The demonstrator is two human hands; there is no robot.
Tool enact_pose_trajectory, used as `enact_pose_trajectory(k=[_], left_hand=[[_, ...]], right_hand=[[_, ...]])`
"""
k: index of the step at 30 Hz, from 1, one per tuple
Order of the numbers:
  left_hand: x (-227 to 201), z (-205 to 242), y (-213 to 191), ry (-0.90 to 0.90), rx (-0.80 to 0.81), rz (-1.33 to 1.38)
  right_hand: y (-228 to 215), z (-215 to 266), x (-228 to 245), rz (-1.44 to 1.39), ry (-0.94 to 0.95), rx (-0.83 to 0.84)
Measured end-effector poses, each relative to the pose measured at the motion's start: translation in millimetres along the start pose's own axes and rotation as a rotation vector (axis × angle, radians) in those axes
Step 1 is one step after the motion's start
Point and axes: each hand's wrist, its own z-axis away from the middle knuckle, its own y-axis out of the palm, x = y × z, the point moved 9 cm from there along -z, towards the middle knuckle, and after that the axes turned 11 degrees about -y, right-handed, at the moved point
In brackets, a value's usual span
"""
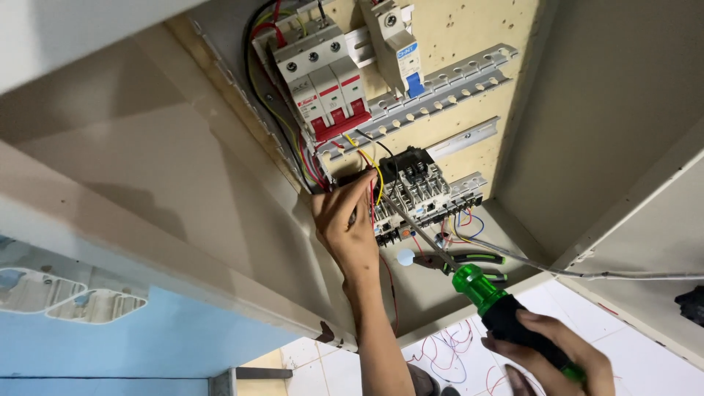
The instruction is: Wiring an electrical control panel by connecting wires to terminal blocks using a screwdriver and pliers.
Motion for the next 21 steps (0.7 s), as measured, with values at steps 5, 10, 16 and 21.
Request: enact_pose_trajectory(k=[5,10,16,21], left_hand=[[5.6,0.7,-3.2,-0.047,-0.047,-0.013],[-0.8,-2.5,-2.2,-0.037,-0.004,0.069],[-1.1,-2.0,-3.2,-0.026,-0.025,0.051],[-4.5,-4.4,-4.0,-0.004,-0.035,0.013]], right_hand=[[2.4,12.4,55.3,0.284,-0.501,0.103],[-1.3,14.6,26.4,0.006,-0.063,0.022],[-1.9,15.1,86.5,0.264,-0.502,-0.033],[0.4,12.7,96.7,0.271,-0.515,-0.059]])
